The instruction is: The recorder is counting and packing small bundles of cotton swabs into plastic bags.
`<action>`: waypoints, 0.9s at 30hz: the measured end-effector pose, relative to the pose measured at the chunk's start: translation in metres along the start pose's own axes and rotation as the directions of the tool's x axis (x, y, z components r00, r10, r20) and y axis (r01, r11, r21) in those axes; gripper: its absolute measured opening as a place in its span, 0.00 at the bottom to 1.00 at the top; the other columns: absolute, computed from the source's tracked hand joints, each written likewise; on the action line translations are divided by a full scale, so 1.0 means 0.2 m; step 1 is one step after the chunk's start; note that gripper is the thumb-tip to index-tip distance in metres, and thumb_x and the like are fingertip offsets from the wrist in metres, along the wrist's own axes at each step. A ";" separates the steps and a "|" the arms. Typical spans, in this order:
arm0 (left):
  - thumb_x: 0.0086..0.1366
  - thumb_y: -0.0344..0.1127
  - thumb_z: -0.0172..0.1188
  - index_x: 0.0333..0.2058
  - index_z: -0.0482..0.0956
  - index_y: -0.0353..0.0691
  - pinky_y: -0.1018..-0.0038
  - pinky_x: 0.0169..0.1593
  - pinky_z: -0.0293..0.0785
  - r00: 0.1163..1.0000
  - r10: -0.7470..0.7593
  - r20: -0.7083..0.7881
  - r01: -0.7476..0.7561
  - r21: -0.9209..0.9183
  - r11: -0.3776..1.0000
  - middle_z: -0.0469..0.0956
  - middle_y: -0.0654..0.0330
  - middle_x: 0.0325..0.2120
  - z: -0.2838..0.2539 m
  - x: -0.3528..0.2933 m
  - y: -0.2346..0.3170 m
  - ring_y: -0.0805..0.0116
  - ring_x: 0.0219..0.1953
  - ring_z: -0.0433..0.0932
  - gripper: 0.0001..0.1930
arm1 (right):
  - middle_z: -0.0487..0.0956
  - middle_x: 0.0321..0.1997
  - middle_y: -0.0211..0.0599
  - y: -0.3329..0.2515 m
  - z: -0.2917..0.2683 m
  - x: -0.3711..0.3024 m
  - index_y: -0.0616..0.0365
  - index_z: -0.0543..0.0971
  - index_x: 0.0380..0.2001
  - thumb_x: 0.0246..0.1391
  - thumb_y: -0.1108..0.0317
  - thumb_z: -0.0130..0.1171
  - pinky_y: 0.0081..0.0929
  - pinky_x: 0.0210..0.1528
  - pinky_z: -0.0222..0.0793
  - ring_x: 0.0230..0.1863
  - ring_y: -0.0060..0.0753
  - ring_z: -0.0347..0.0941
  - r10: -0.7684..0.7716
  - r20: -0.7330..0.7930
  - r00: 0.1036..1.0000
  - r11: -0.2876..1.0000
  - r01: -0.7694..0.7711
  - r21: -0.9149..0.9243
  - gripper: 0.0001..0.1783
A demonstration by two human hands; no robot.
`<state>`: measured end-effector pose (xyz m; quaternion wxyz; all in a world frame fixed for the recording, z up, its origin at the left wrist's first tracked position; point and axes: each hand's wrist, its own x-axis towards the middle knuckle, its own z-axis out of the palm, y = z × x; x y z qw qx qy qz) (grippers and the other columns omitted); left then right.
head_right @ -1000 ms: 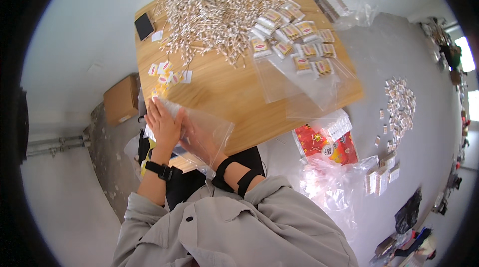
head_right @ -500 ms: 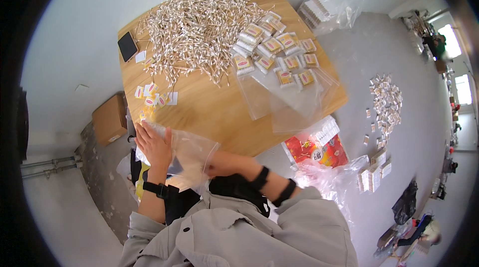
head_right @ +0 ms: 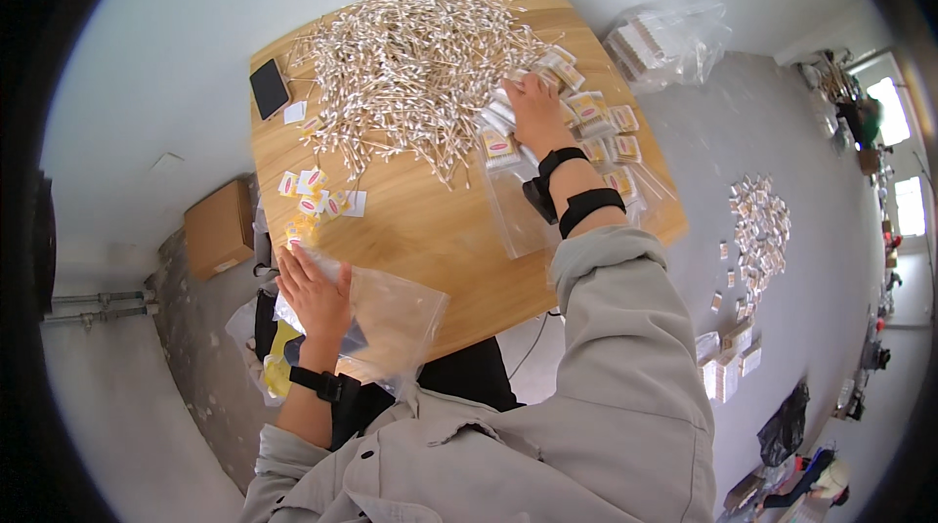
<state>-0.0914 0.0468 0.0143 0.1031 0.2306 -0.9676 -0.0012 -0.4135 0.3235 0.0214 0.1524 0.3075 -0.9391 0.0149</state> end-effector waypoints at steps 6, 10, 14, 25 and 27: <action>0.60 0.58 0.52 0.62 0.46 0.26 0.49 0.64 0.45 1.000 0.013 -0.013 -0.013 0.004 1.000 0.50 0.37 0.61 -0.02 0.01 0.01 0.41 0.63 0.51 0.46 | 0.66 0.47 0.41 0.11 -0.04 0.04 0.47 0.70 0.53 0.36 0.74 0.65 0.34 0.50 0.67 0.49 0.45 0.68 0.026 0.239 0.971 0.933 -0.109 0.342 0.35; 0.59 0.58 0.52 0.62 0.46 0.25 0.50 0.64 0.46 1.000 0.013 -0.026 -0.012 0.020 1.000 0.50 0.37 0.61 -0.02 0.00 -0.01 0.41 0.63 0.51 0.46 | 0.68 0.44 0.39 0.09 -0.10 0.04 0.48 0.72 0.50 0.45 0.69 0.59 0.35 0.48 0.68 0.47 0.44 0.70 -0.032 0.195 0.980 0.921 -0.047 0.387 0.25; 0.60 0.57 0.52 0.61 0.47 0.25 0.49 0.63 0.46 0.999 0.020 -0.026 -0.020 -0.002 1.000 0.50 0.37 0.61 -0.01 -0.01 0.00 0.41 0.63 0.52 0.45 | 0.70 0.43 0.38 0.04 -0.15 -0.03 0.50 0.73 0.49 0.49 0.67 0.56 0.36 0.45 0.69 0.45 0.45 0.71 0.029 0.133 0.991 0.946 -0.070 0.315 0.21; 0.59 0.59 0.51 0.61 0.48 0.25 0.49 0.63 0.48 0.999 0.009 -0.049 -0.008 0.026 1.000 0.53 0.38 0.60 0.01 -0.01 -0.02 0.43 0.61 0.54 0.45 | 0.73 0.36 0.35 -0.39 -0.37 -0.48 0.51 0.77 0.41 0.46 0.69 0.57 0.34 0.38 0.70 0.37 0.39 0.72 0.118 -0.094 0.988 0.876 -0.059 0.478 0.15; 0.60 0.59 0.51 0.61 0.49 0.25 0.50 0.63 0.48 0.998 0.018 -0.058 -0.016 0.043 0.999 0.54 0.38 0.60 0.00 -0.01 -0.01 0.43 0.61 0.55 0.45 | 0.72 0.36 0.35 -0.52 -0.24 -0.67 0.52 0.77 0.41 0.46 0.69 0.57 0.34 0.36 0.70 0.37 0.38 0.70 -0.019 -0.040 0.999 0.873 0.036 0.486 0.15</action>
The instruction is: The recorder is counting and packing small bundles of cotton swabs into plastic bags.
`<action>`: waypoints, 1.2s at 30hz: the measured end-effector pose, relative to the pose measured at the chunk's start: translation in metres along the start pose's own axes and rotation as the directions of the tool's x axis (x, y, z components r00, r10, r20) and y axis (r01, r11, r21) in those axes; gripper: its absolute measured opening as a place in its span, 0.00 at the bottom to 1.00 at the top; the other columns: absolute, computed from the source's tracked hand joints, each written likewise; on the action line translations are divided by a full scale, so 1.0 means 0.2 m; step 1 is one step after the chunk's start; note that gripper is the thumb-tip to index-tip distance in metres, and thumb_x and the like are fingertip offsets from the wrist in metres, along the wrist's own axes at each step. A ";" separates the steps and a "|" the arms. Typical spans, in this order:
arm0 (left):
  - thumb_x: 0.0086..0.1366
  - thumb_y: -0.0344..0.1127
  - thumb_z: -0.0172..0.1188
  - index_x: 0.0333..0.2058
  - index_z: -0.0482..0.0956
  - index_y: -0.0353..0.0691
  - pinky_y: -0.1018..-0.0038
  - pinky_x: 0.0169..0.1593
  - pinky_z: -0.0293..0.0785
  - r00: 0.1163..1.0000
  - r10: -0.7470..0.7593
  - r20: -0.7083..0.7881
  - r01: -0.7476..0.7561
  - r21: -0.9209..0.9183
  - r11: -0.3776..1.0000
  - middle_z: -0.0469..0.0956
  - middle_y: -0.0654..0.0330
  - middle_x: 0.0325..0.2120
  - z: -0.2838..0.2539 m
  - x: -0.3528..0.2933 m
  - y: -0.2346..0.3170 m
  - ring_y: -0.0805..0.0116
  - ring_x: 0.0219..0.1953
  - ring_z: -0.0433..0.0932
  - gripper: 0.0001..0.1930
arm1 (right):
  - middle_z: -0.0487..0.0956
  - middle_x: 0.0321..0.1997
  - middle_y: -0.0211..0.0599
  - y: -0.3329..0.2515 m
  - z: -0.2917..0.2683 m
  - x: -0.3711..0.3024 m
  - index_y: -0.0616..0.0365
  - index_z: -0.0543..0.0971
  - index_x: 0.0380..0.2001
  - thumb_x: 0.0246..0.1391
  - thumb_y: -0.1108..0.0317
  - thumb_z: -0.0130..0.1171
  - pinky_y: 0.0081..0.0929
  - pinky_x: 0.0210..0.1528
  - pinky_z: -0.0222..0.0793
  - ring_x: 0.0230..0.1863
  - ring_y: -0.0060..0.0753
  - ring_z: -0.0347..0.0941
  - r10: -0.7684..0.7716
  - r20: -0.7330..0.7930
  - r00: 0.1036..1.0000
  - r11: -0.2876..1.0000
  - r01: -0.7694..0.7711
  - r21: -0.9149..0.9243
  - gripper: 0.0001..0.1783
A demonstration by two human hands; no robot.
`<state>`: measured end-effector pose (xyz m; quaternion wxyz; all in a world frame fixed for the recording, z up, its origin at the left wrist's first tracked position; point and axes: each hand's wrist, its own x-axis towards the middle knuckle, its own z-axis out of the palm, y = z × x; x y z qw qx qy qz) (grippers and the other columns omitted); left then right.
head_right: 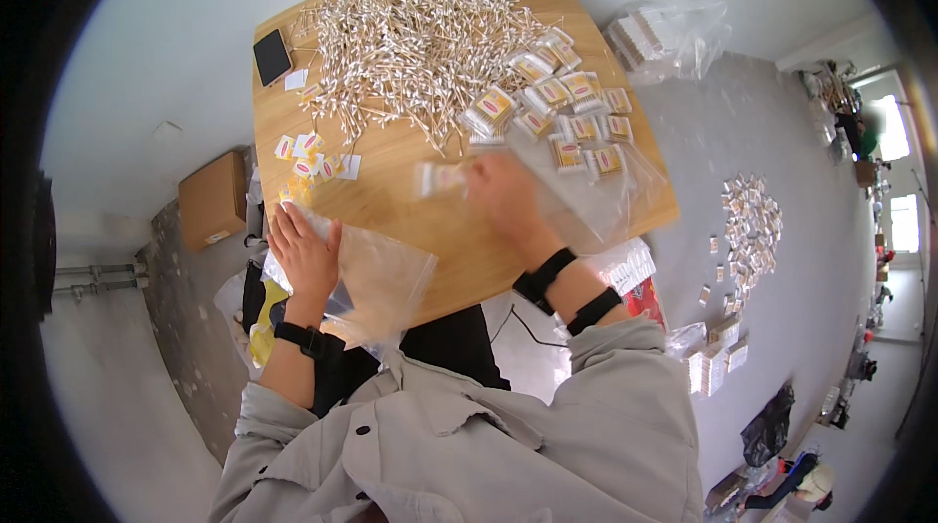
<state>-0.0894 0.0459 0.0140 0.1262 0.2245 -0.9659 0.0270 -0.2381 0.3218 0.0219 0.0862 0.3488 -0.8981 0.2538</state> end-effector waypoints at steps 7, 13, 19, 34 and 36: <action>0.60 0.59 0.50 0.60 0.50 0.25 0.49 0.62 0.49 0.999 0.020 -0.027 -0.021 -0.024 1.000 0.55 0.38 0.59 0.02 0.00 -0.01 0.43 0.60 0.56 0.44 | 0.69 0.41 0.44 -0.20 0.15 -0.23 0.54 0.76 0.46 0.45 0.71 0.57 0.34 0.46 0.67 0.45 0.45 0.67 0.060 -0.102 0.993 0.985 -0.042 0.170 0.20; 0.60 0.59 0.50 0.60 0.51 0.24 0.49 0.62 0.48 1.000 0.007 -0.029 -0.008 -0.037 0.999 0.55 0.38 0.59 0.02 0.00 -0.01 0.43 0.61 0.55 0.44 | 0.69 0.47 0.47 -0.10 0.07 -0.08 0.55 0.76 0.45 0.40 0.74 0.59 0.42 0.56 0.61 0.53 0.49 0.64 -0.221 0.070 0.973 0.975 0.221 -0.005 0.23; 0.60 0.59 0.50 0.60 0.51 0.24 0.49 0.63 0.46 1.000 -0.008 -0.002 0.007 -0.049 0.999 0.55 0.38 0.59 0.03 -0.01 -0.01 0.43 0.61 0.54 0.44 | 0.72 0.45 0.43 0.01 0.05 -0.03 0.53 0.77 0.31 0.39 0.73 0.59 0.43 0.58 0.60 0.53 0.46 0.66 -0.299 0.267 0.916 0.937 0.335 -0.099 0.11; 0.61 0.61 0.48 0.59 0.52 0.24 0.49 0.62 0.47 0.999 0.031 -0.041 -0.031 -0.008 0.999 0.57 0.38 0.58 0.06 0.00 -0.02 0.43 0.61 0.55 0.44 | 0.68 0.48 0.44 -0.05 0.18 0.12 0.60 0.73 0.41 0.35 0.65 0.69 0.36 0.48 0.65 0.49 0.47 0.67 0.011 0.357 0.934 0.991 -0.058 0.122 0.26; 0.61 0.61 0.48 0.59 0.52 0.24 0.49 0.62 0.47 0.999 0.030 -0.039 -0.031 -0.013 0.999 0.57 0.38 0.58 0.07 0.00 -0.03 0.43 0.61 0.55 0.44 | 0.68 0.47 0.43 -0.07 0.18 0.11 0.59 0.72 0.43 0.34 0.65 0.69 0.36 0.50 0.64 0.49 0.48 0.66 0.000 0.344 0.939 0.999 -0.018 0.049 0.28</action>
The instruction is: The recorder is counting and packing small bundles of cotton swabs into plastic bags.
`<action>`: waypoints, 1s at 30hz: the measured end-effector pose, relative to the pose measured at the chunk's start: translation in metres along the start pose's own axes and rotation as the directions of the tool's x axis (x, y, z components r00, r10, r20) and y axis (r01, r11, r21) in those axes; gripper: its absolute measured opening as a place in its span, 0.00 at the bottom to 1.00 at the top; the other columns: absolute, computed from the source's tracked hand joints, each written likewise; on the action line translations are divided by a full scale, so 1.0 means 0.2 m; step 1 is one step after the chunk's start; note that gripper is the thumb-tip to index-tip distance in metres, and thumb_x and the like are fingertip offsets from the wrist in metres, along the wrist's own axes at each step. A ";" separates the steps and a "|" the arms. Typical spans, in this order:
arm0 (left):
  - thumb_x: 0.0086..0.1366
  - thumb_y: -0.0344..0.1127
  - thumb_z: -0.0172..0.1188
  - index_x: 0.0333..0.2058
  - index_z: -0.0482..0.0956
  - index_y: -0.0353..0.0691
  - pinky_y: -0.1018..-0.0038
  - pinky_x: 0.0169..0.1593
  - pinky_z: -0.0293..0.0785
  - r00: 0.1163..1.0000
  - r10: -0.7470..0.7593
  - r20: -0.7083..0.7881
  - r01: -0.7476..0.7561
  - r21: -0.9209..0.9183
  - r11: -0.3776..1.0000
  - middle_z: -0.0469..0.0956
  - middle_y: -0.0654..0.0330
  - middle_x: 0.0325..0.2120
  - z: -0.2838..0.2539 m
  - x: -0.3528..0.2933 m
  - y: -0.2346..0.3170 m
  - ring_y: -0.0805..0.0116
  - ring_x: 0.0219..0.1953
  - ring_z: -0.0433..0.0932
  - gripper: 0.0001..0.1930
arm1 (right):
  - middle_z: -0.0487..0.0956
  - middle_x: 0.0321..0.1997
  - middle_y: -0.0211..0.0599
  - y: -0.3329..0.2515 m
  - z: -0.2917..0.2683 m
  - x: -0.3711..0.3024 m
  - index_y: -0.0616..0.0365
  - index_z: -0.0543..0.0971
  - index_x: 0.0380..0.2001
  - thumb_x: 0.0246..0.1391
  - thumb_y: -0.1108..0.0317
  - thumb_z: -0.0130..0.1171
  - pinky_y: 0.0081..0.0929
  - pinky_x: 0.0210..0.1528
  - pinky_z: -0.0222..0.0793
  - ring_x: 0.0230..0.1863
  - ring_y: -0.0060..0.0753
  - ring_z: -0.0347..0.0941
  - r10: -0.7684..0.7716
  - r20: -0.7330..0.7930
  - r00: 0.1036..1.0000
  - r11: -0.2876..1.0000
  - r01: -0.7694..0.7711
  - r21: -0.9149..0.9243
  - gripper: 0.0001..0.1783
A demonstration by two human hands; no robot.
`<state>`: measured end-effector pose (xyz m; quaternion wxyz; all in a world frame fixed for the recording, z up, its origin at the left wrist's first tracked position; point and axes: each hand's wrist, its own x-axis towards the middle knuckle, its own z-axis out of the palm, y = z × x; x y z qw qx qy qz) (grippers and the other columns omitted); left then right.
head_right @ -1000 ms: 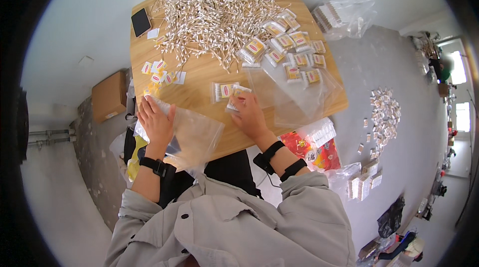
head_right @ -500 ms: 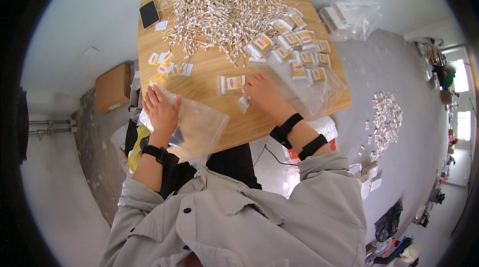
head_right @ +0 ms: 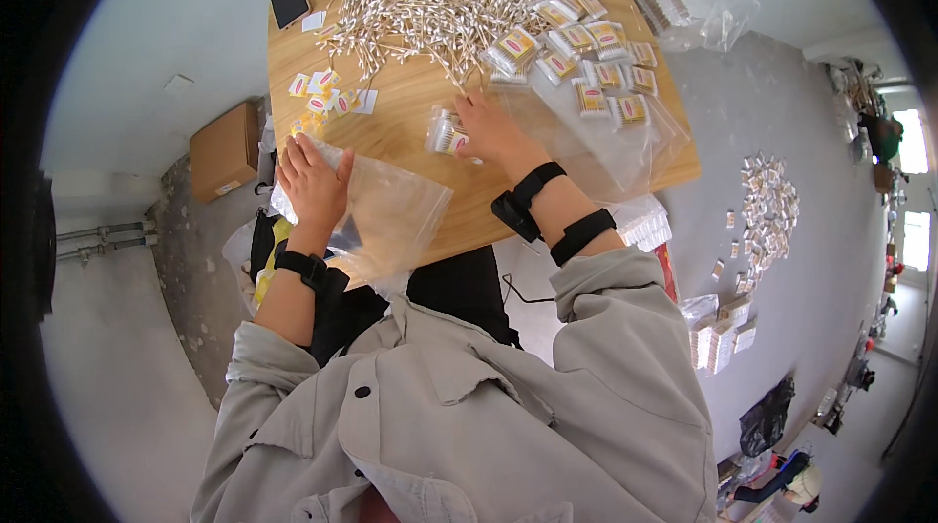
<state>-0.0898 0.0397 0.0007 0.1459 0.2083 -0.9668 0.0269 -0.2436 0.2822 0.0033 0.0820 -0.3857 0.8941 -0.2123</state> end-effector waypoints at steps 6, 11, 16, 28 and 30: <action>0.61 0.62 0.47 0.59 0.53 0.24 0.48 0.62 0.48 1.000 -0.005 0.001 0.005 -0.002 1.000 0.57 0.38 0.58 0.00 -0.01 0.00 0.43 0.61 0.55 0.44 | 0.69 0.46 0.43 -0.15 0.04 -0.23 0.57 0.70 0.48 0.35 0.66 0.67 0.39 0.52 0.63 0.50 0.50 0.66 -0.023 -0.028 0.999 0.989 0.018 -0.145 0.32; 0.61 0.62 0.47 0.59 0.52 0.24 0.49 0.62 0.48 1.000 0.012 -0.002 -0.012 0.012 1.000 0.56 0.38 0.58 0.00 0.00 0.01 0.44 0.61 0.54 0.44 | 0.71 0.45 0.44 -0.06 0.13 -0.40 0.56 0.71 0.48 0.41 0.64 0.63 0.38 0.51 0.64 0.51 0.48 0.66 -0.027 -0.168 0.985 0.999 0.033 0.033 0.27; 0.62 0.62 0.47 0.59 0.52 0.25 0.49 0.62 0.49 0.999 -0.028 0.026 0.028 0.014 1.000 0.56 0.39 0.59 0.01 -0.01 -0.02 0.45 0.62 0.54 0.43 | 0.76 0.39 0.33 -0.17 -0.18 -0.65 0.59 0.72 0.50 0.53 0.58 0.55 0.24 0.35 0.71 0.36 0.24 0.73 0.215 0.509 0.834 0.632 -0.516 0.578 0.23; 0.62 0.63 0.44 0.60 0.51 0.24 0.49 0.63 0.45 0.998 -0.008 0.057 0.007 0.009 1.000 0.54 0.38 0.59 0.01 0.00 -0.01 0.44 0.62 0.52 0.45 | 0.76 0.40 0.31 -0.65 0.20 -0.58 0.56 0.70 0.50 0.57 0.52 0.53 0.21 0.31 0.73 0.35 0.21 0.73 0.118 0.731 0.672 -0.066 -0.729 0.681 0.24; 0.62 0.63 0.44 0.60 0.51 0.24 0.49 0.63 0.45 0.999 -0.009 0.051 0.009 0.015 1.000 0.54 0.38 0.59 0.01 -0.01 -0.01 0.44 0.62 0.52 0.45 | 0.75 0.39 0.33 -0.66 0.23 -0.58 0.57 0.70 0.50 0.57 0.53 0.53 0.19 0.30 0.73 0.35 0.21 0.73 0.091 0.757 0.647 -0.189 -0.735 0.651 0.23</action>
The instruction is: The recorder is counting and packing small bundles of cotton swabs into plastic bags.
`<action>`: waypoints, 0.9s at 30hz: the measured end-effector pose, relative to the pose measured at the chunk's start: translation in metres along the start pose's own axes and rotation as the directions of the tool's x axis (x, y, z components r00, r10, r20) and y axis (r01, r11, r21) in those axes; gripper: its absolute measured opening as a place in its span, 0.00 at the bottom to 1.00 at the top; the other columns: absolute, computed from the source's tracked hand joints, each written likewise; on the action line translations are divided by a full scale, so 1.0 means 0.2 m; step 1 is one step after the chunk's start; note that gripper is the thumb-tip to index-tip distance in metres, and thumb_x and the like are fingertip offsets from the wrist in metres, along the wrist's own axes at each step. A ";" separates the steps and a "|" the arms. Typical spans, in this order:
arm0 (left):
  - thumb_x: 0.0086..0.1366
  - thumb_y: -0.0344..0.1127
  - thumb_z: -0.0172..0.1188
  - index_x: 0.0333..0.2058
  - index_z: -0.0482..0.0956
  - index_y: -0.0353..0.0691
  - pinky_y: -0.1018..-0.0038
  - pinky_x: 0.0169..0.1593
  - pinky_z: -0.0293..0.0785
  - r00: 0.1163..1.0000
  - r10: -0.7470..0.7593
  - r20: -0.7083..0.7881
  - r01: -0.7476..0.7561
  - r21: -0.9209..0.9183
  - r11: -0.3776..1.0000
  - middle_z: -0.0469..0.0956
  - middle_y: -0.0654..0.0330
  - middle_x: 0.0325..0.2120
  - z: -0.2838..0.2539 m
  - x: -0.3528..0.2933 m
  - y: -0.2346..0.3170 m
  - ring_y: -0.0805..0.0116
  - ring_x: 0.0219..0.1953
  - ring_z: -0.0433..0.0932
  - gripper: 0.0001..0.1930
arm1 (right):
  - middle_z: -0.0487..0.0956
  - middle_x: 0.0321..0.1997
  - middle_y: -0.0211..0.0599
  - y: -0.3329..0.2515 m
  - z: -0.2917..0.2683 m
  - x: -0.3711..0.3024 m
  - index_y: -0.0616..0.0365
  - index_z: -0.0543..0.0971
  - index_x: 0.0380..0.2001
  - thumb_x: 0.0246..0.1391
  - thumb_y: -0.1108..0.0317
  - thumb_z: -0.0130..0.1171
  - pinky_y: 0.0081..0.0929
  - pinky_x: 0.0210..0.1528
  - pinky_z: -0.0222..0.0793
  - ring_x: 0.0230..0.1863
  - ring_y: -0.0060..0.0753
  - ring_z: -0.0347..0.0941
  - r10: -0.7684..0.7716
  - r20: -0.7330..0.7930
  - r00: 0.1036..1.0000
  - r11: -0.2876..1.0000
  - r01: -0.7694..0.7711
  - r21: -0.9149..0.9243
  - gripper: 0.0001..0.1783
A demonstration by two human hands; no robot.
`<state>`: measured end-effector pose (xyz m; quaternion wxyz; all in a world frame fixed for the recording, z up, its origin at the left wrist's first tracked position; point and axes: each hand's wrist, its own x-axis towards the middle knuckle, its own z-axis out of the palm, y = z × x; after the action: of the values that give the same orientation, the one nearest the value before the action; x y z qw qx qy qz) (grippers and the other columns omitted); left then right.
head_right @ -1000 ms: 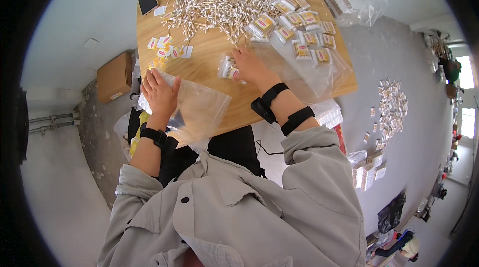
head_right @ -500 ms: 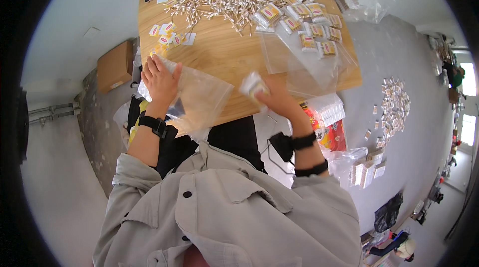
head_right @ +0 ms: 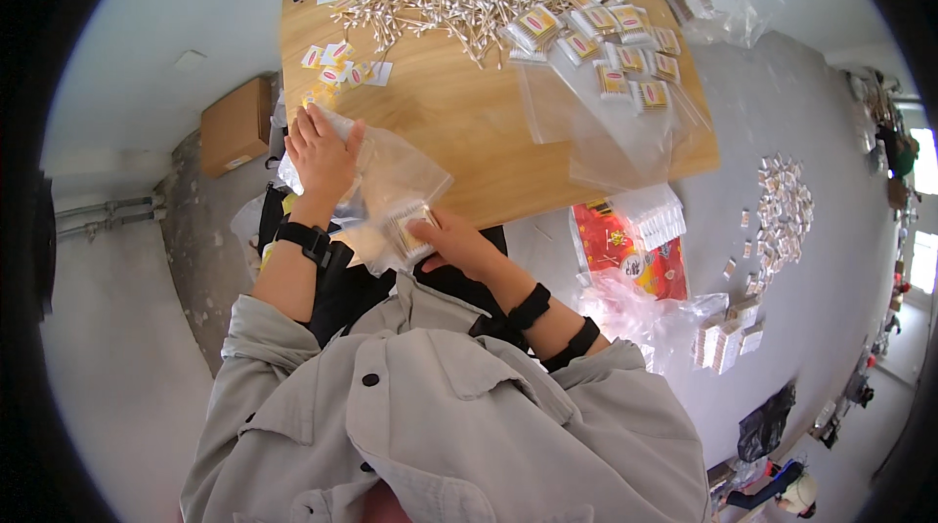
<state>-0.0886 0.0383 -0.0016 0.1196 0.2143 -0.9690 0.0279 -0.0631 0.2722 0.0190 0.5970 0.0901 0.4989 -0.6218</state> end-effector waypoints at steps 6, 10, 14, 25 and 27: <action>0.62 0.63 0.45 0.60 0.51 0.24 0.48 0.63 0.45 1.000 0.001 0.006 -0.001 -0.007 1.000 0.54 0.37 0.59 0.00 0.00 0.00 0.43 0.62 0.52 0.45 | 0.75 0.37 0.33 -0.06 0.05 -0.06 0.57 0.68 0.49 0.57 0.55 0.53 0.22 0.33 0.74 0.36 0.25 0.75 -0.515 -0.095 0.852 0.761 0.403 -0.508 0.22; 0.62 0.63 0.45 0.60 0.51 0.23 0.48 0.63 0.45 1.000 0.015 -0.003 -0.015 -0.016 1.000 0.54 0.37 0.59 -0.01 0.00 0.00 0.43 0.62 0.52 0.45 | 0.76 0.42 0.41 -0.09 0.02 0.08 0.62 0.69 0.49 0.58 0.56 0.52 0.22 0.33 0.72 0.37 0.29 0.75 -0.116 -0.025 0.993 0.976 0.119 0.183 0.23; 0.62 0.63 0.45 0.60 0.51 0.24 0.48 0.63 0.44 1.000 0.017 0.013 -0.016 -0.030 0.999 0.54 0.37 0.59 -0.01 0.01 0.01 0.43 0.62 0.52 0.45 | 0.75 0.45 0.47 -0.04 -0.03 0.32 0.61 0.70 0.48 0.56 0.61 0.52 0.31 0.47 0.69 0.46 0.41 0.73 -0.762 0.212 0.612 0.312 0.633 -0.708 0.19; 0.61 0.65 0.45 0.61 0.48 0.26 0.47 0.63 0.44 0.996 -0.029 0.087 0.034 -0.055 0.998 0.51 0.39 0.61 -0.02 0.01 -0.02 0.44 0.64 0.48 0.46 | 0.75 0.42 0.49 -0.11 0.08 0.54 0.59 0.73 0.44 0.43 0.71 0.56 0.36 0.47 0.67 0.43 0.48 0.71 -0.672 0.438 0.597 0.297 0.760 -0.579 0.21; 0.61 0.65 0.45 0.62 0.48 0.26 0.47 0.64 0.43 0.995 -0.026 0.098 0.032 -0.057 0.998 0.50 0.39 0.62 -0.02 0.01 -0.03 0.44 0.65 0.47 0.46 | 0.74 0.41 0.49 -0.06 0.12 0.61 0.59 0.73 0.44 0.42 0.73 0.56 0.37 0.46 0.67 0.42 0.48 0.71 -0.708 0.434 0.557 0.216 0.756 -0.618 0.21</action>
<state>-0.0872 0.0324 0.0025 0.0788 0.2259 -0.9709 -0.0126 -0.0956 0.1727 -0.0498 0.2247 -0.4293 0.6711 -0.5611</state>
